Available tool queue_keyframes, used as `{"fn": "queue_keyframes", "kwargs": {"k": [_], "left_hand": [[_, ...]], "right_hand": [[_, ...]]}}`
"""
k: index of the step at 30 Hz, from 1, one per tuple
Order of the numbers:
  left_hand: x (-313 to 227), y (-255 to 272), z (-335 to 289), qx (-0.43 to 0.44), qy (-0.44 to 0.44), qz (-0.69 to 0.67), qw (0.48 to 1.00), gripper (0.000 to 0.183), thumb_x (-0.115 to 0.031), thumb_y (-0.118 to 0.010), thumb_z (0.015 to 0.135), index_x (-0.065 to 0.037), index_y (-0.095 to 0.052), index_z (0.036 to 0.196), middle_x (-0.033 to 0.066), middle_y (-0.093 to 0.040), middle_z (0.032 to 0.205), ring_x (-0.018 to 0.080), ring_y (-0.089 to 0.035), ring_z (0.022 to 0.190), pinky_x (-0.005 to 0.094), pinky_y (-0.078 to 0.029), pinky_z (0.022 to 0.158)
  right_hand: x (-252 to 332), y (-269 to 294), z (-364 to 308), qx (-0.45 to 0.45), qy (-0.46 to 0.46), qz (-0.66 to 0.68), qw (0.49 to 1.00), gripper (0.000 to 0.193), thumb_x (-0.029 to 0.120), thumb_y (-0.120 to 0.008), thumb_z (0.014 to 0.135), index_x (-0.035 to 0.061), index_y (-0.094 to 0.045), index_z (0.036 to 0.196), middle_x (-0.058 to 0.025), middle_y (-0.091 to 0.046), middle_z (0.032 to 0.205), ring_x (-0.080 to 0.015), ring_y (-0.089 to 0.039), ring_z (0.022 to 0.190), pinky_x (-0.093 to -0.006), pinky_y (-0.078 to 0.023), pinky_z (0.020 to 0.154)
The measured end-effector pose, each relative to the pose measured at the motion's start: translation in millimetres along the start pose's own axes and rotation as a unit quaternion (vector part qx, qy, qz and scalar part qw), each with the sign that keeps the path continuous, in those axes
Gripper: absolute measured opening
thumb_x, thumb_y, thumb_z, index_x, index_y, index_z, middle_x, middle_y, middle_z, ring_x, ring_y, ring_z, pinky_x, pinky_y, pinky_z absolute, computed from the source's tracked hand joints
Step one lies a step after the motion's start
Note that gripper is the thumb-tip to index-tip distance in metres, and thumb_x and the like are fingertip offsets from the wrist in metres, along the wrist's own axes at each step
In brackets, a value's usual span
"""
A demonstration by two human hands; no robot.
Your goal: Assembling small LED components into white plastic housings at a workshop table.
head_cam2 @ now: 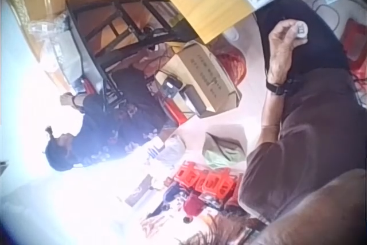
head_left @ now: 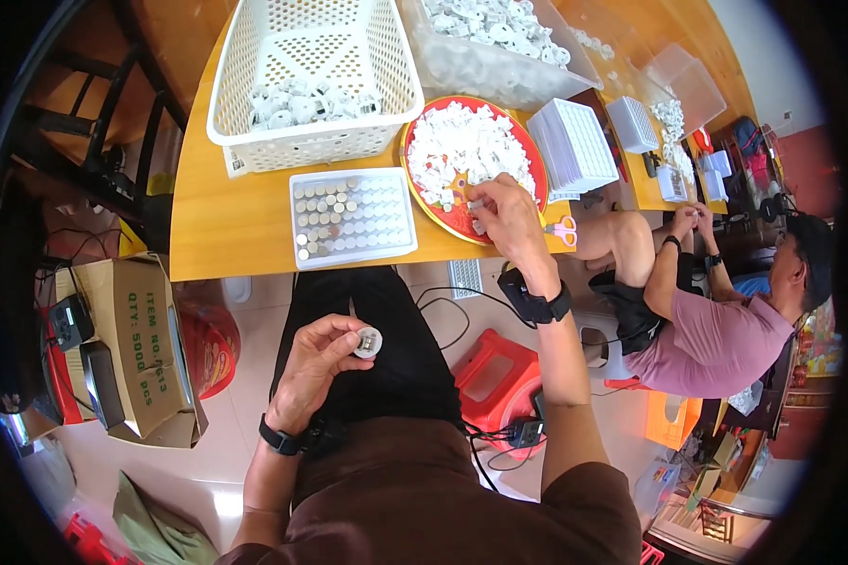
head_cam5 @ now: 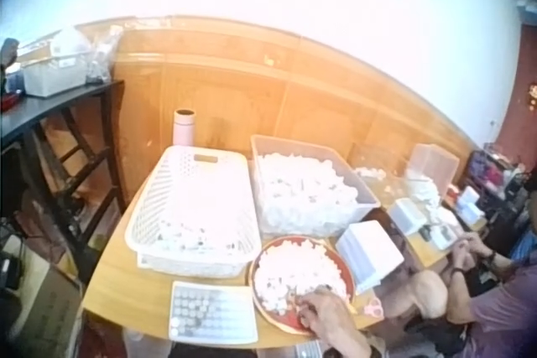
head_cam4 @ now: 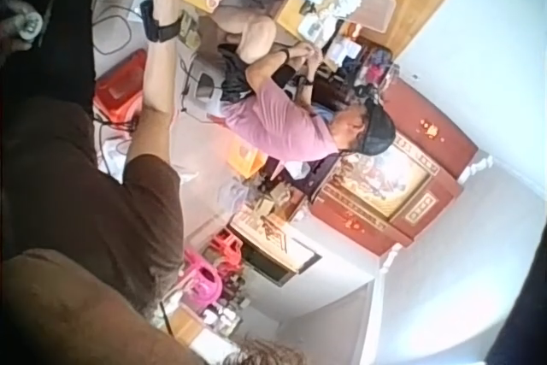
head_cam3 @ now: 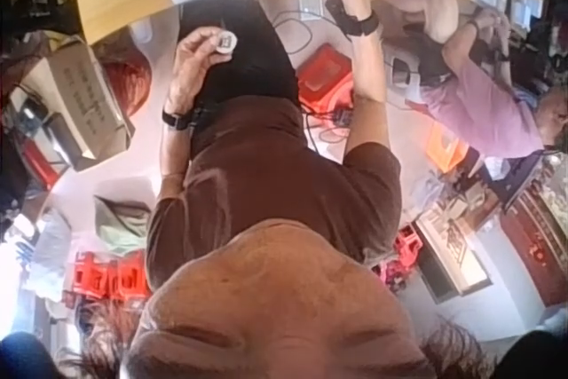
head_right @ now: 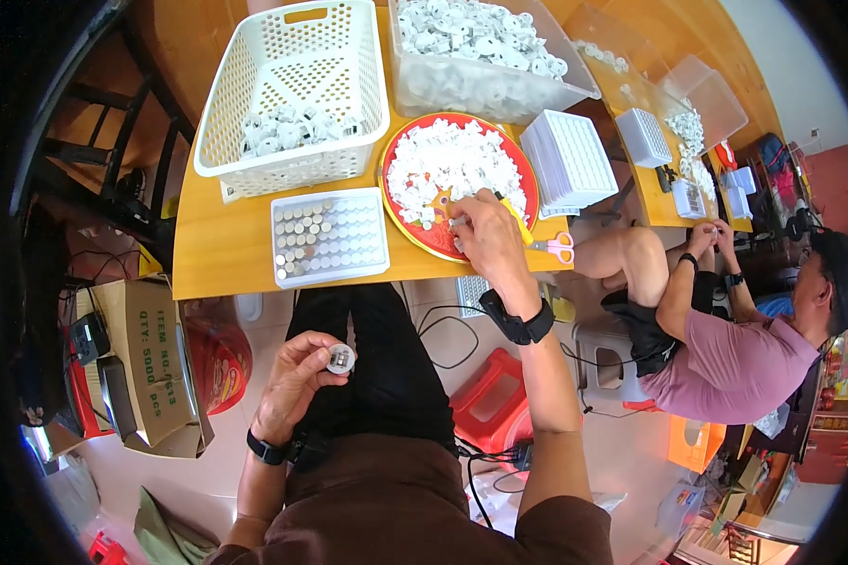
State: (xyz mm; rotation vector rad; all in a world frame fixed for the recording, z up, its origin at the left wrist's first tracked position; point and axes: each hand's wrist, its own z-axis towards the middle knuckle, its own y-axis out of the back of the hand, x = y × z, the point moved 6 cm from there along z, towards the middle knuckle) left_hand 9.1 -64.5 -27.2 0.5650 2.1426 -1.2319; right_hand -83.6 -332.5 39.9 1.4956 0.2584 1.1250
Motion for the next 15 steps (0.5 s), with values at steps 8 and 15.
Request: {"fn": "queue_keyframes", "kwargs": {"k": [8, 15], "left_hand": [[-7.3, -2.5, -6.2, 0.024, -0.013, -0.020, 0.999, 0.016, -0.011, -0.058, 0.089, -0.001, -0.060, 0.101, 0.0084, -0.062, 0.095, 0.0151, -0.063, 0.086, 0.0276, -0.057, 0.072], [-14.0, -1.6, -1.5, 0.021, -0.046, -0.007, 0.999, 0.023, -0.018, -0.055, 0.091, 0.000, -0.055, 0.105, 0.0125, -0.062, 0.097, 0.0178, -0.063, 0.085, 0.0289, -0.056, 0.073]], "right_hand": [[-5.2, 3.2, -5.9, 0.055, -0.126, 0.256, 0.957, 0.013, 0.000, -0.064, 0.077, -0.0012, -0.064, 0.090, -0.0028, -0.060, 0.070, -0.0082, -0.054, 0.062, -0.0226, -0.044, 0.057], [82.2, -18.5, -62.2, 0.170, -0.124, 0.470, 0.857, 0.013, 0.002, -0.060, 0.085, -0.0015, -0.063, 0.096, -0.0026, -0.062, 0.079, -0.0058, -0.057, 0.069, -0.0204, -0.048, 0.063]]}}
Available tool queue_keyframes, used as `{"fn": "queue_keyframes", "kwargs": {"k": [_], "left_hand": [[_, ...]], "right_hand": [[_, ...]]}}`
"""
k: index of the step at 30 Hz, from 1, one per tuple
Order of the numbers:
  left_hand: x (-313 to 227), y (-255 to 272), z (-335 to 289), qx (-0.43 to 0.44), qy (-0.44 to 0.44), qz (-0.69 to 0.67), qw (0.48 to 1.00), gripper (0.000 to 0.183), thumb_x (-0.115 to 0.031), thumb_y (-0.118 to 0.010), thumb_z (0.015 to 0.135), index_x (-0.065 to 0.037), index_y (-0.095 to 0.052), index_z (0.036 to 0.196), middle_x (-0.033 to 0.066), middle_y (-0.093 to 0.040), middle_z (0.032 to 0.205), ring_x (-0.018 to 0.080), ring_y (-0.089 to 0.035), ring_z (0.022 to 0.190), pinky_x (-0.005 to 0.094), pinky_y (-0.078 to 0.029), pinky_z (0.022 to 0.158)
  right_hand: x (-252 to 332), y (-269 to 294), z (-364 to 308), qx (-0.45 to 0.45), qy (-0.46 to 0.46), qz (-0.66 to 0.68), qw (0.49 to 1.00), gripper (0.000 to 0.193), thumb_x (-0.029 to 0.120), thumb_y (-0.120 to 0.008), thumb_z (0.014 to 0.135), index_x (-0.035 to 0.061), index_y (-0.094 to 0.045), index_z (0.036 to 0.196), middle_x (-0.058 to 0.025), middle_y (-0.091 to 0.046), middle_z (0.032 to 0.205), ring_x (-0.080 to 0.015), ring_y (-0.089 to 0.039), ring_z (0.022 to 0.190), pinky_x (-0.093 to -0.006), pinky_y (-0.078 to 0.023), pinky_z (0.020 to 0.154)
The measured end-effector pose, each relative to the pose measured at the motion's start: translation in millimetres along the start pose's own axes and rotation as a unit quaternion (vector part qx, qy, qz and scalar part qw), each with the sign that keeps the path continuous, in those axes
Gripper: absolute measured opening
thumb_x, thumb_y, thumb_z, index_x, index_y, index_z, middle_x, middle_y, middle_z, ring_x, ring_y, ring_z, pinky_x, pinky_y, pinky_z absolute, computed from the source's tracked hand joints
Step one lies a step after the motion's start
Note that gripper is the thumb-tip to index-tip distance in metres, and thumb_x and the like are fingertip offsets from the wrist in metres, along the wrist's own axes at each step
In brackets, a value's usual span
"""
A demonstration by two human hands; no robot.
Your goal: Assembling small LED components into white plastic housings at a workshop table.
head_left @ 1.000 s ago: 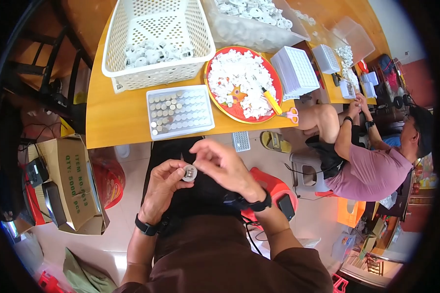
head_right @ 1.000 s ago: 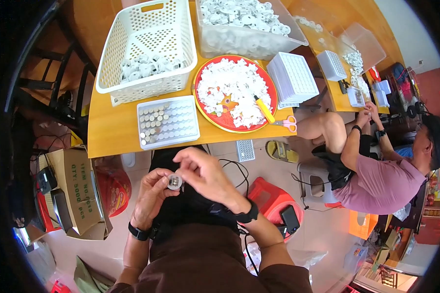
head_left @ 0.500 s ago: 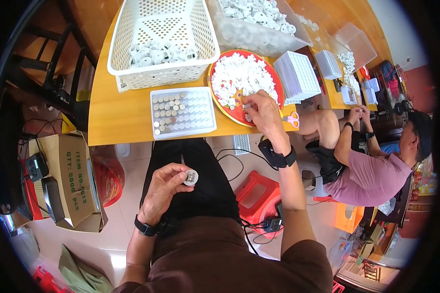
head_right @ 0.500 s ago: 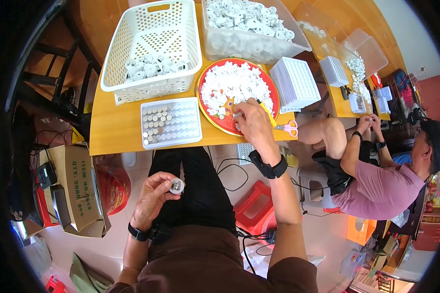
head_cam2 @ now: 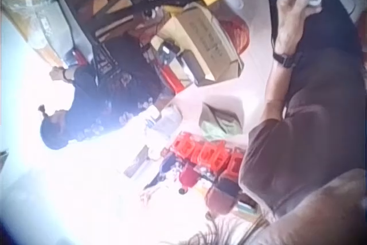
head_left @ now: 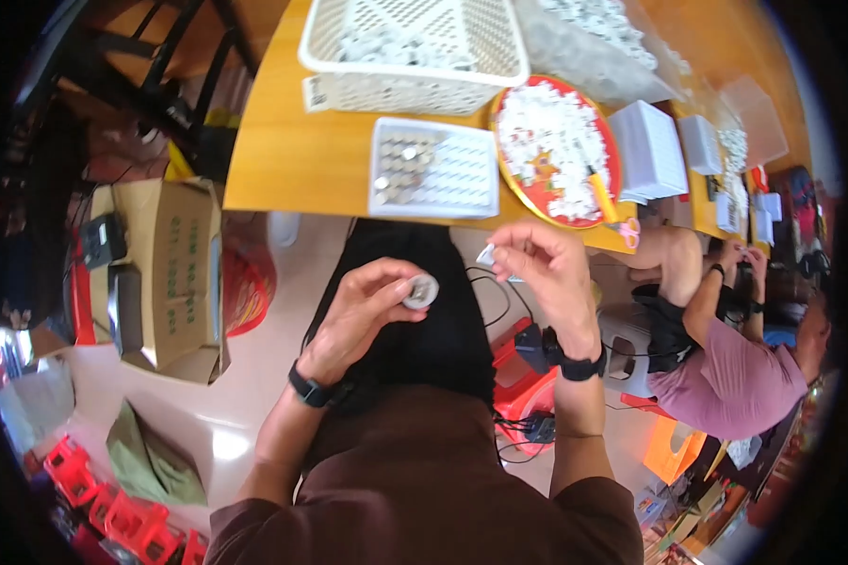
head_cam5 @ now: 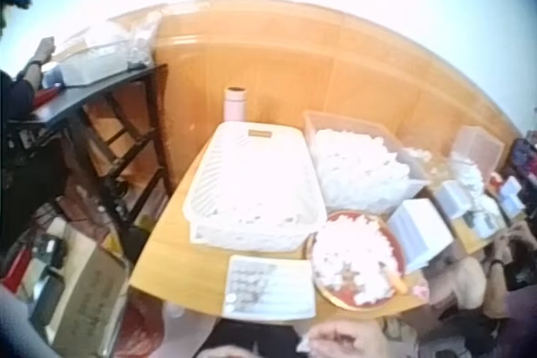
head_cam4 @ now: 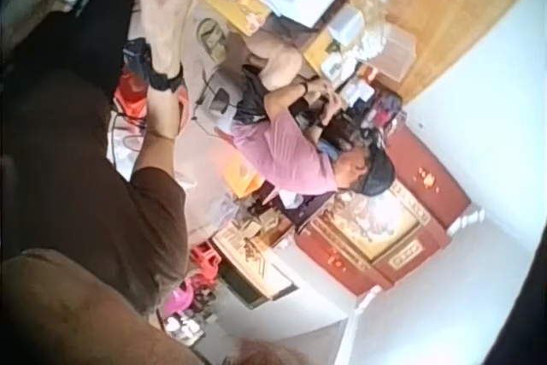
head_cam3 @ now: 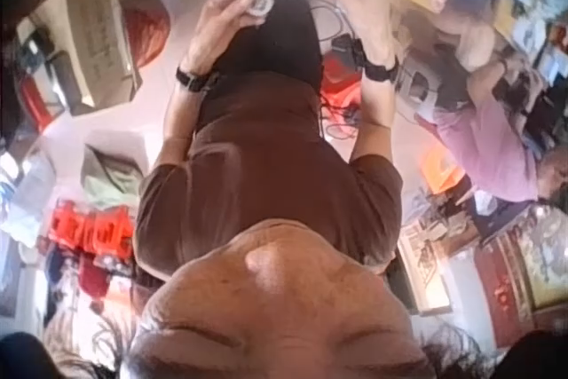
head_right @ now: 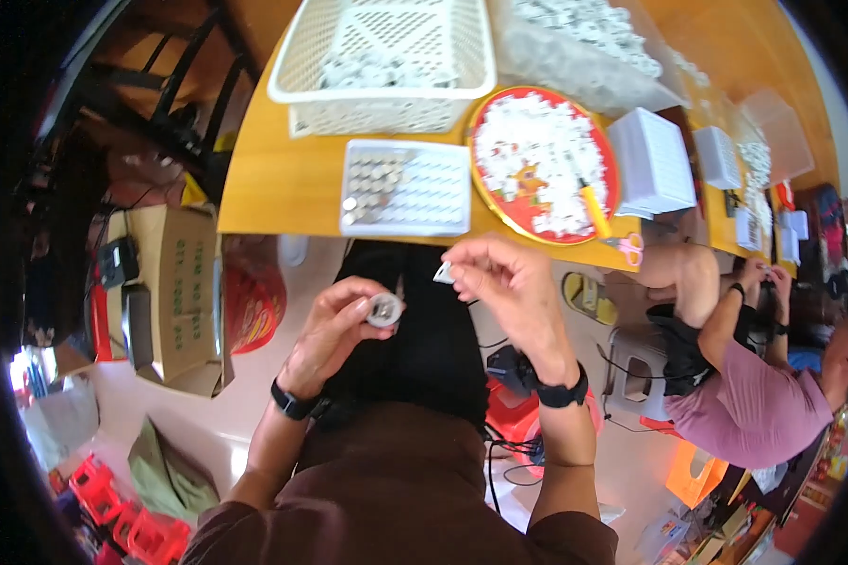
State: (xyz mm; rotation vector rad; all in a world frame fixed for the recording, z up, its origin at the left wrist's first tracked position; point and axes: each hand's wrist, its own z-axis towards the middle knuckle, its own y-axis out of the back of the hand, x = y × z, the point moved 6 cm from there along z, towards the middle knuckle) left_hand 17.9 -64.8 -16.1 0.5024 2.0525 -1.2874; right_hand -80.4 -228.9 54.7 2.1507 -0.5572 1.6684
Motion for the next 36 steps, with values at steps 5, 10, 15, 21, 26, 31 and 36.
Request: {"fn": "queue_keyframes", "kwargs": {"k": [5, 10, 15, 21, 26, 31, 36], "left_hand": [[0.5, 2.6, -3.0, 0.000, -0.010, -0.033, 0.999, 0.020, -0.015, -0.054, 0.092, -0.001, -0.057, 0.105, 0.0102, -0.062, 0.096, 0.0169, -0.063, 0.084, 0.0283, -0.056, 0.072], [2.4, 4.2, -5.5, 0.002, -0.009, -0.058, 0.998, 0.019, -0.015, -0.059, 0.089, -0.003, -0.060, 0.105, 0.0062, -0.063, 0.097, 0.0134, -0.062, 0.086, 0.0269, -0.054, 0.075], [3.5, 4.6, -6.1, 0.002, -0.007, -0.055, 0.998, 0.020, -0.014, -0.059, 0.089, -0.003, -0.060, 0.105, 0.0065, -0.063, 0.098, 0.0133, -0.062, 0.087, 0.0269, -0.054, 0.075], [5.3, 7.7, -5.3, -0.006, -0.009, -0.050, 0.999, 0.021, -0.014, -0.060, 0.088, -0.003, -0.060, 0.106, 0.0067, -0.063, 0.098, 0.0134, -0.062, 0.088, 0.0273, -0.054, 0.076], [3.7, 6.4, -4.8, -0.015, -0.005, -0.047, 0.999, 0.020, -0.013, -0.060, 0.088, -0.003, -0.060, 0.105, 0.0071, -0.063, 0.099, 0.0137, -0.062, 0.089, 0.0274, -0.054, 0.076], [3.3, 4.8, -5.2, -0.037, 0.002, -0.010, 0.999, 0.017, -0.009, -0.057, 0.089, -0.002, -0.061, 0.104, 0.0071, -0.063, 0.100, 0.0150, -0.061, 0.092, 0.0300, -0.055, 0.077], [-1.1, 1.1, -4.6, -0.049, -0.011, 0.032, 0.998, 0.015, -0.005, -0.058, 0.087, -0.002, -0.061, 0.101, 0.0076, -0.062, 0.099, 0.0149, -0.061, 0.092, 0.0315, -0.056, 0.078]], "right_hand": [[8.4, -55.1, -15.5, 0.007, 0.149, -0.168, 0.974, 0.010, -0.004, -0.063, 0.078, -0.0005, -0.061, 0.087, -0.0081, -0.060, 0.080, -0.0143, -0.060, 0.066, -0.0232, -0.047, 0.058], [8.0, -69.6, -19.8, -0.006, 0.170, -0.179, 0.969, 0.010, -0.004, -0.064, 0.077, -0.0008, -0.061, 0.086, -0.0075, -0.056, 0.079, -0.0153, -0.060, 0.063, -0.0244, -0.048, 0.054], [3.0, -71.2, -20.3, -0.014, 0.158, -0.193, 0.968, 0.011, -0.004, -0.064, 0.077, -0.0002, -0.060, 0.086, -0.0075, -0.055, 0.078, -0.0161, -0.060, 0.062, -0.0247, -0.048, 0.054], [4.5, -74.8, -20.4, -0.039, 0.179, -0.215, 0.959, 0.012, -0.004, -0.065, 0.076, 0.0012, -0.059, 0.085, -0.0081, -0.055, 0.076, -0.0183, -0.060, 0.060, -0.0270, -0.048, 0.052], [-0.4, -73.7, -23.2, -0.066, 0.198, -0.236, 0.949, 0.013, -0.003, -0.066, 0.074, 0.0037, -0.059, 0.083, -0.0073, -0.055, 0.074, -0.0204, -0.059, 0.059, -0.0290, -0.047, 0.051], [-3.7, -74.7, -25.2, -0.094, 0.227, -0.281, 0.928, 0.017, -0.003, -0.067, 0.072, 0.0065, -0.061, 0.084, -0.0066, -0.055, 0.076, -0.0227, -0.058, 0.059, -0.0321, -0.045, 0.050], [-8.4, -74.6, -23.3, -0.083, 0.212, -0.229, 0.947, 0.017, -0.005, -0.065, 0.073, 0.0043, -0.060, 0.086, -0.0061, -0.055, 0.078, -0.0175, -0.059, 0.062, -0.0269, -0.047, 0.051]]}}
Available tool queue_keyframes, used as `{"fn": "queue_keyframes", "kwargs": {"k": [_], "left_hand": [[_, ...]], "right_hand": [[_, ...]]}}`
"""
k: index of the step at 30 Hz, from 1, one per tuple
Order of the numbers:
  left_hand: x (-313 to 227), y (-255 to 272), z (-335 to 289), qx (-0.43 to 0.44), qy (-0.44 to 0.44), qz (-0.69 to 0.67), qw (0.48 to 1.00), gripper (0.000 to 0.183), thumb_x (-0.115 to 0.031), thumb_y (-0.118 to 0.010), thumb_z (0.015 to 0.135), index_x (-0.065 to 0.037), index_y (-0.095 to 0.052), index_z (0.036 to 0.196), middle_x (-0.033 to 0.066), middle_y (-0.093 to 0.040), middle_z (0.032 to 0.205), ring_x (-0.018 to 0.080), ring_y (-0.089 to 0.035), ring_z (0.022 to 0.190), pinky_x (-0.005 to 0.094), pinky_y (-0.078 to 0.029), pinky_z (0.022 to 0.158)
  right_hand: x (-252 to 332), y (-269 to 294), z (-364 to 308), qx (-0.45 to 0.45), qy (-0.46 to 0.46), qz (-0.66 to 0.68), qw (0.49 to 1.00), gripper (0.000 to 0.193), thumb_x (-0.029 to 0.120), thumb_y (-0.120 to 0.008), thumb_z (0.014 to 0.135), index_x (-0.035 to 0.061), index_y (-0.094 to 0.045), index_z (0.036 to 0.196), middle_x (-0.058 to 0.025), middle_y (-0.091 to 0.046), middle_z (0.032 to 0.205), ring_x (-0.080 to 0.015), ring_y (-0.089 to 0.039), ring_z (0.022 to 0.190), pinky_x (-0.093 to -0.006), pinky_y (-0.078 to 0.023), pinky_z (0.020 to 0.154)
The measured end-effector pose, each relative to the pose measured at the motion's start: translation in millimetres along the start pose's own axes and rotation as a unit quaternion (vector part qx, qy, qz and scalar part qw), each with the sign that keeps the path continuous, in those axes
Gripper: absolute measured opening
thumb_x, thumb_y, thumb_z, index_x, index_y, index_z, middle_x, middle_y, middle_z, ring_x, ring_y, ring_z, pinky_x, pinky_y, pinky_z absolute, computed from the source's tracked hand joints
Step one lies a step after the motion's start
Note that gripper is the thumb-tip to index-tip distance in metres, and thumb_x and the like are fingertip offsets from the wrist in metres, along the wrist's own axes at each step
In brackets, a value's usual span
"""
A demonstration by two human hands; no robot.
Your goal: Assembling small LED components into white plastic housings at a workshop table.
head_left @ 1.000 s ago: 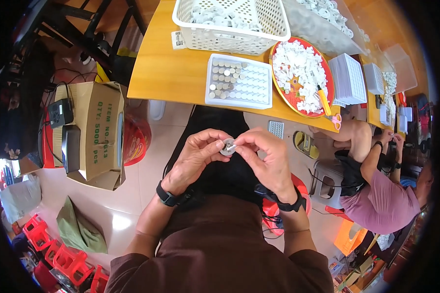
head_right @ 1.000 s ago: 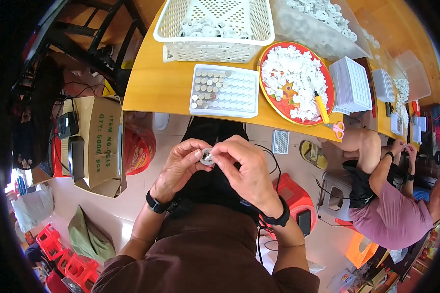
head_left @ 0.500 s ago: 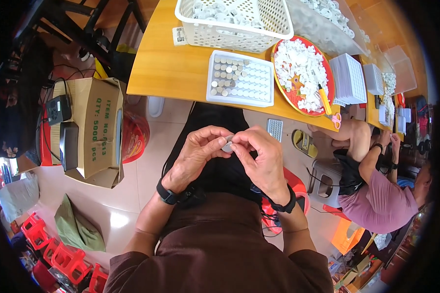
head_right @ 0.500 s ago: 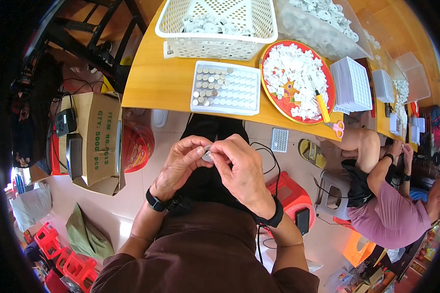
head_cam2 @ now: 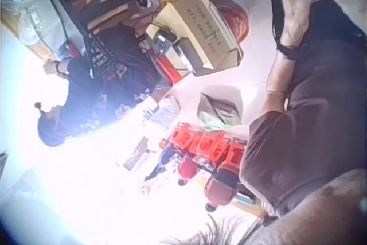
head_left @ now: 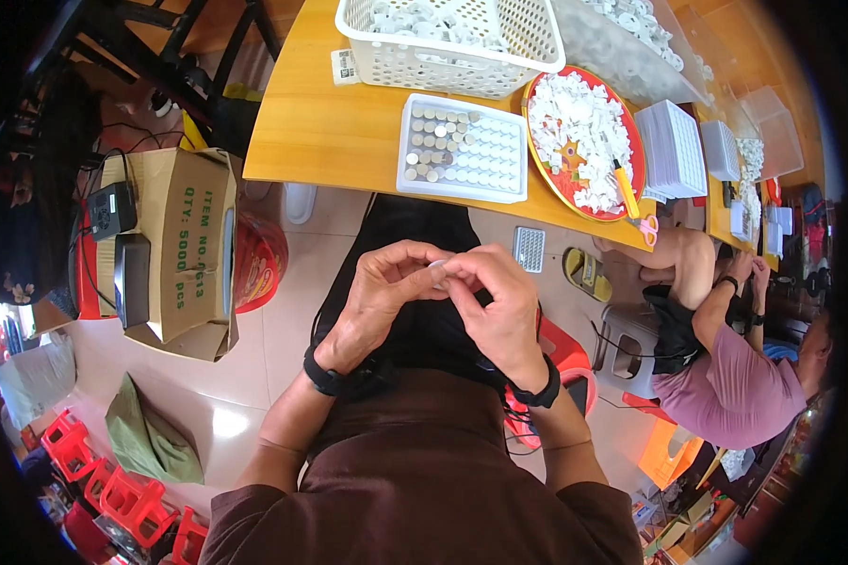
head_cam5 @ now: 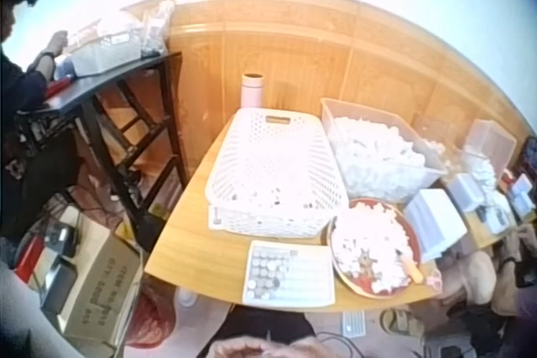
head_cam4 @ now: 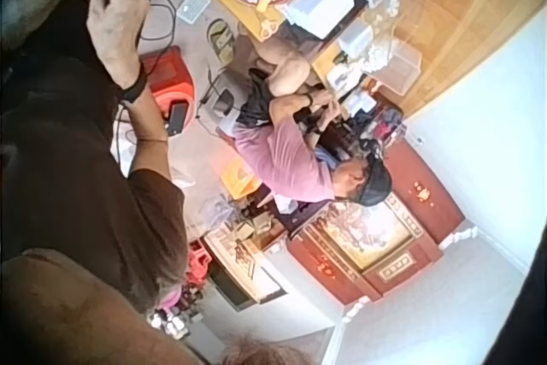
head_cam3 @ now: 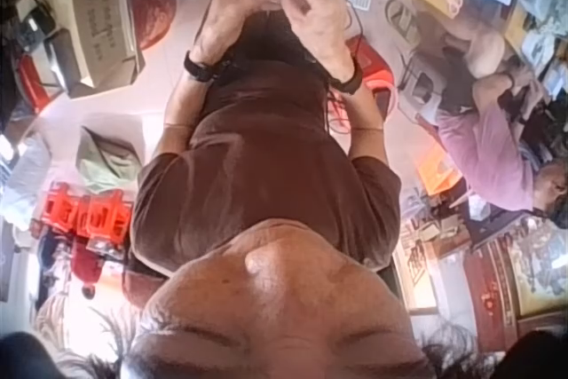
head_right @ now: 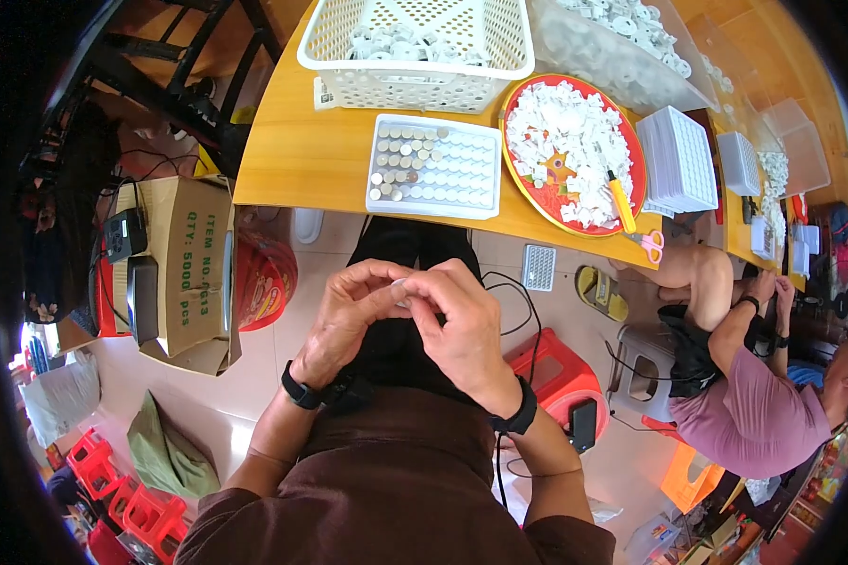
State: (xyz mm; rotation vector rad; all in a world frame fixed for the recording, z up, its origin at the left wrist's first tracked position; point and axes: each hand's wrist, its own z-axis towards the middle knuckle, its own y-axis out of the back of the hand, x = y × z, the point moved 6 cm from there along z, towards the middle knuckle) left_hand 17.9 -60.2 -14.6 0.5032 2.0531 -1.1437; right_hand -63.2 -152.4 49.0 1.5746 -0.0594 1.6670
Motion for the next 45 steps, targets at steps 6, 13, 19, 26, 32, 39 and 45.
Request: {"fn": "queue_keyframes", "kwargs": {"k": [6, 13, 19, 26, 32, 39, 45], "left_hand": [[-2.1, -1.0, 2.3, -0.040, -0.040, -0.005, 0.998, 0.013, -0.002, -0.060, 0.085, 0.000, -0.062, 0.097, 0.0058, -0.055, 0.098, 0.0158, -0.061, 0.092, 0.0303, -0.055, 0.078], [-1.0, -1.3, 3.5, -0.054, -0.082, 0.076, 0.992, 0.011, 0.000, -0.060, 0.084, 0.000, -0.063, 0.095, 0.0043, -0.051, 0.096, 0.0146, -0.061, 0.088, 0.0265, -0.055, 0.076], [0.2, -0.3, 3.5, -0.051, -0.105, 0.081, 0.990, 0.010, 0.002, -0.060, 0.084, 0.000, -0.063, 0.093, 0.0031, -0.049, 0.091, 0.0138, -0.061, 0.085, 0.0249, -0.055, 0.072], [-0.1, 1.0, 3.1, -0.050, -0.095, 0.075, 0.991, 0.007, 0.002, -0.060, 0.084, 0.002, -0.062, 0.091, 0.0035, -0.050, 0.091, 0.0131, -0.062, 0.083, 0.0241, -0.055, 0.071], [-1.5, 6.0, 2.4, -0.065, -0.065, 0.089, 0.992, 0.013, 0.002, -0.059, 0.084, 0.001, -0.063, 0.097, 0.0046, -0.054, 0.091, 0.0135, -0.062, 0.082, 0.0235, -0.055, 0.069], [-23.5, -4.2, 0.0, -0.048, -0.148, 0.323, 0.933, 0.023, 0.006, -0.059, 0.079, 0.000, -0.063, 0.101, 0.0086, -0.060, 0.085, 0.0154, -0.064, 0.077, 0.0255, -0.054, 0.068], [-28.5, -9.2, 0.0, -0.018, -0.221, 0.475, 0.852, 0.027, 0.006, -0.059, 0.073, 0.000, -0.063, 0.099, 0.0120, -0.060, 0.079, 0.0227, -0.063, 0.068, 0.0291, -0.051, 0.062]], "right_hand": [[-32.7, -3.1, -7.9, 0.001, -0.166, 0.198, 0.966, 0.014, -0.004, -0.063, 0.078, -0.0007, -0.058, 0.089, -0.0025, -0.056, 0.080, -0.0083, -0.057, 0.067, -0.0200, -0.047, 0.055], [-40.9, -13.3, -9.3, 0.017, -0.227, 0.247, 0.942, 0.008, -0.002, -0.061, 0.081, 0.0000, -0.056, 0.086, -0.0004, -0.056, 0.073, -0.0035, -0.053, 0.065, -0.0162, -0.044, 0.054], [-43.1, -18.6, -10.6, 0.017, -0.235, 0.308, 0.922, 0.008, -0.004, -0.060, 0.080, -0.0001, -0.055, 0.084, 0.0000, -0.056, 0.071, -0.0025, -0.052, 0.061, -0.0156, -0.044, 0.054], [-44.4, -23.2, -14.9, 0.003, -0.222, 0.261, 0.940, 0.007, -0.006, -0.059, 0.079, -0.0007, -0.055, 0.083, 0.0006, -0.056, 0.071, -0.0019, -0.052, 0.061, -0.0161, -0.045, 0.054], [-43.8, -18.9, -17.5, -0.056, -0.223, 0.284, 0.931, 0.005, -0.005, -0.059, 0.082, -0.0015, -0.056, 0.085, -0.0012, -0.059, 0.075, -0.0042, -0.056, 0.062, -0.0176, -0.047, 0.057], [-48.2, -15.5, -15.5, -0.023, -0.279, 0.282, 0.918, 0.009, -0.003, -0.060, 0.082, -0.0021, -0.059, 0.091, -0.0028, -0.062, 0.078, -0.0038, -0.056, 0.064, -0.0165, -0.047, 0.056], [-47.4, -14.9, -17.1, 0.000, -0.281, 0.262, 0.923, 0.011, -0.003, -0.064, 0.080, -0.0017, -0.060, 0.091, -0.0012, -0.059, 0.076, -0.0031, -0.053, 0.062, -0.0164, -0.045, 0.052]]}}
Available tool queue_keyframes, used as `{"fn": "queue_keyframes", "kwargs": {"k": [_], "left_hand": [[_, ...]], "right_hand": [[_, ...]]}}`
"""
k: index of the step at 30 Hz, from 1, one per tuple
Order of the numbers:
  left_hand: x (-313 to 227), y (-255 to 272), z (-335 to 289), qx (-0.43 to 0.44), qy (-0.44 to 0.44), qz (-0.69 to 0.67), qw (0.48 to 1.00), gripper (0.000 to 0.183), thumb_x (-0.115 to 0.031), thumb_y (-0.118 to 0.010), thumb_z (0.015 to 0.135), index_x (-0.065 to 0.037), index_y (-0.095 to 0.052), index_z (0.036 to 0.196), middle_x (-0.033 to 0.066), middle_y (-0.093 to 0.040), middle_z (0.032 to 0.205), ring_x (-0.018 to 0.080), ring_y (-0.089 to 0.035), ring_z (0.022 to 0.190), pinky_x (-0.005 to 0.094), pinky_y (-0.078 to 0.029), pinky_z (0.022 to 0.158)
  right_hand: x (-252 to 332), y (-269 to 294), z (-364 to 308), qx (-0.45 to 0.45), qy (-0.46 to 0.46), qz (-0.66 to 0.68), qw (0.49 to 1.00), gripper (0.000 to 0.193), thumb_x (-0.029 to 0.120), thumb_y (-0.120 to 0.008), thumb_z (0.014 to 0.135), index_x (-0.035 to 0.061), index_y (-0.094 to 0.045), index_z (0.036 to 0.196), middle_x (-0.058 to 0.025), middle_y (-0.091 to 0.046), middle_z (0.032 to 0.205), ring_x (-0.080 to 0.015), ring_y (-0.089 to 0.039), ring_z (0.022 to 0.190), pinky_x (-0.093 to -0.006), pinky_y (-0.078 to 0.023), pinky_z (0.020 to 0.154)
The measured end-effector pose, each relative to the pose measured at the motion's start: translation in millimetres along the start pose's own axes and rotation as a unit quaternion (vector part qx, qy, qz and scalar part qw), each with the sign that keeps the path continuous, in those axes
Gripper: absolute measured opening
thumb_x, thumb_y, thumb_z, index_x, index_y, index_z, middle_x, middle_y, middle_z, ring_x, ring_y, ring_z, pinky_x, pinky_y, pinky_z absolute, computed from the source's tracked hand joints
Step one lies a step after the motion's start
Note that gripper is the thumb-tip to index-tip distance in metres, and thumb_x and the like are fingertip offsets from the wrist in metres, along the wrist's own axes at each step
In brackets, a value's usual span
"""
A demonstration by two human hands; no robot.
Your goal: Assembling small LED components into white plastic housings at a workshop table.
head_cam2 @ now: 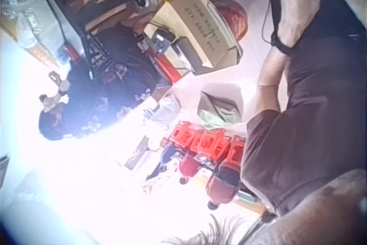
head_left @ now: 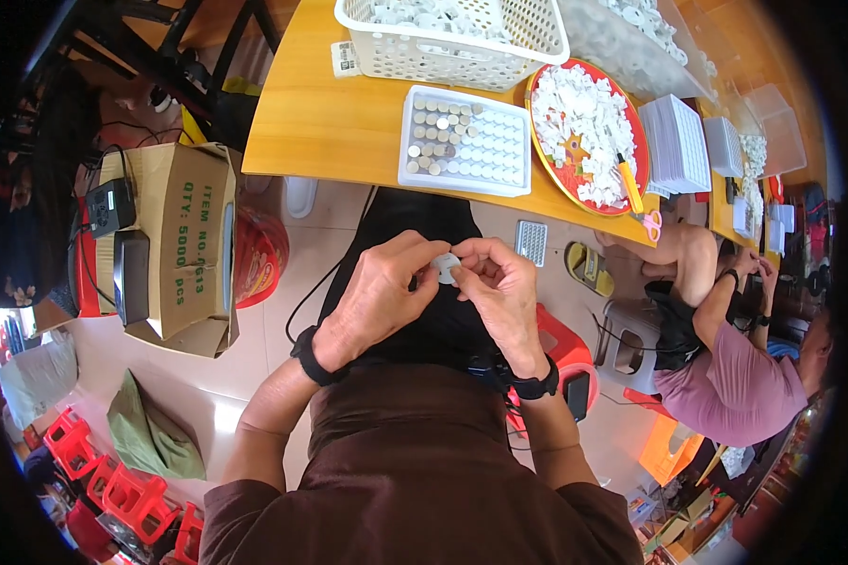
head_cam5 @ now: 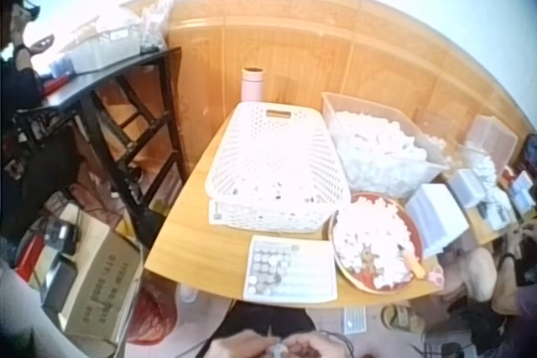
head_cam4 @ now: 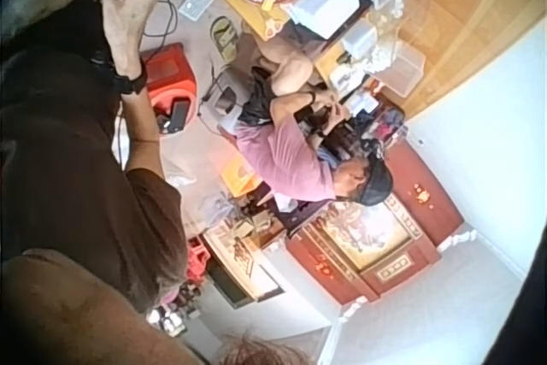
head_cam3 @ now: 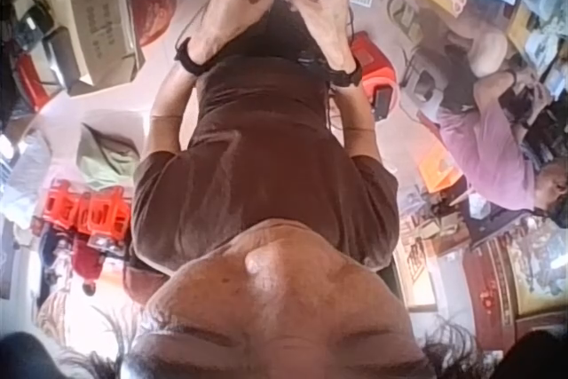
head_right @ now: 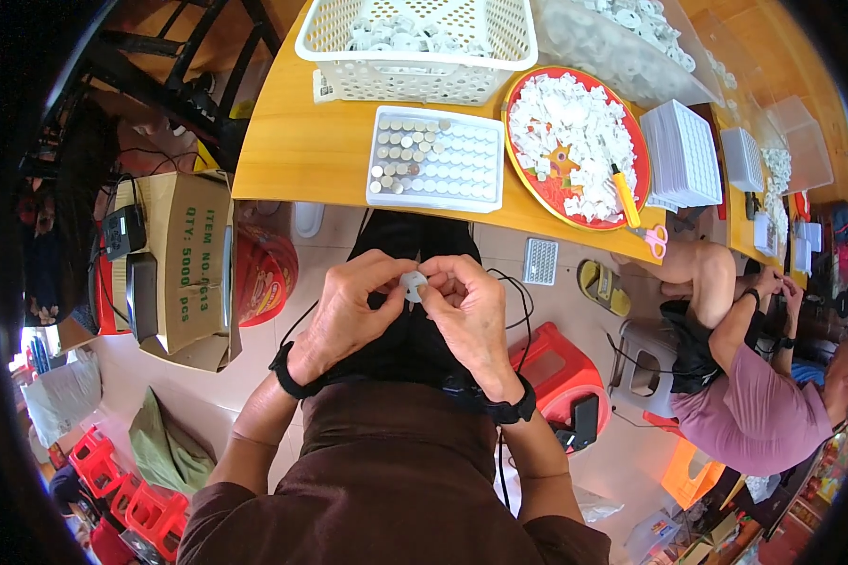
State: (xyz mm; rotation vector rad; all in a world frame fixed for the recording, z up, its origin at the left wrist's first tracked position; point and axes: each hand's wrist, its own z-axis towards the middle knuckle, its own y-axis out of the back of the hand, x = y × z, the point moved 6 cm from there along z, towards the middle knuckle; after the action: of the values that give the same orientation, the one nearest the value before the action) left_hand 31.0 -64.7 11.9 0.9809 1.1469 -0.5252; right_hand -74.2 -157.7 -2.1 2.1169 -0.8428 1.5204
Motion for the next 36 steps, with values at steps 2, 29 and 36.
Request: {"fn": "queue_keyframes", "kwargs": {"k": [2, 29, 36], "left_hand": [[-3.4, 1.4, 0.0, -0.008, -0.033, 0.012, 0.999, 0.027, 0.004, -0.060, 0.071, -0.001, -0.063, 0.097, 0.0124, -0.059, 0.076, 0.0260, -0.061, 0.065, 0.0318, -0.048, 0.056], [-19.7, -1.3, 1.3, 0.058, -0.158, 0.169, 0.971, 0.038, 0.005, -0.062, 0.066, 0.000, -0.058, 0.104, 0.0120, -0.058, 0.089, 0.0308, -0.061, 0.069, 0.0356, -0.051, 0.056], [-15.3, 3.0, 1.4, 0.036, -0.156, 0.125, 0.979, 0.038, 0.006, -0.064, 0.066, 0.002, -0.057, 0.103, 0.0127, -0.054, 0.088, 0.0289, -0.059, 0.070, 0.0334, -0.051, 0.058]], "right_hand": [[-0.7, 0.0, -0.7, -0.001, 0.000, -0.018, 1.000, 0.012, -0.003, -0.065, 0.080, -0.0016, -0.061, 0.091, -0.0007, -0.058, 0.076, -0.0029, -0.053, 0.061, -0.0164, -0.045, 0.051], [-6.9, -1.8, -4.2, -0.026, 0.003, 0.064, 0.998, 0.016, -0.006, -0.062, 0.078, -0.0013, -0.059, 0.093, -0.0024, -0.061, 0.079, -0.0038, -0.056, 0.065, -0.0168, -0.048, 0.049], [-7.1, -0.9, -3.1, -0.022, 0.013, 0.065, 0.998, 0.019, -0.007, -0.063, 0.079, 0.0000, -0.057, 0.096, -0.0020, -0.061, 0.080, -0.0042, -0.057, 0.067, -0.0171, -0.048, 0.050]]}}
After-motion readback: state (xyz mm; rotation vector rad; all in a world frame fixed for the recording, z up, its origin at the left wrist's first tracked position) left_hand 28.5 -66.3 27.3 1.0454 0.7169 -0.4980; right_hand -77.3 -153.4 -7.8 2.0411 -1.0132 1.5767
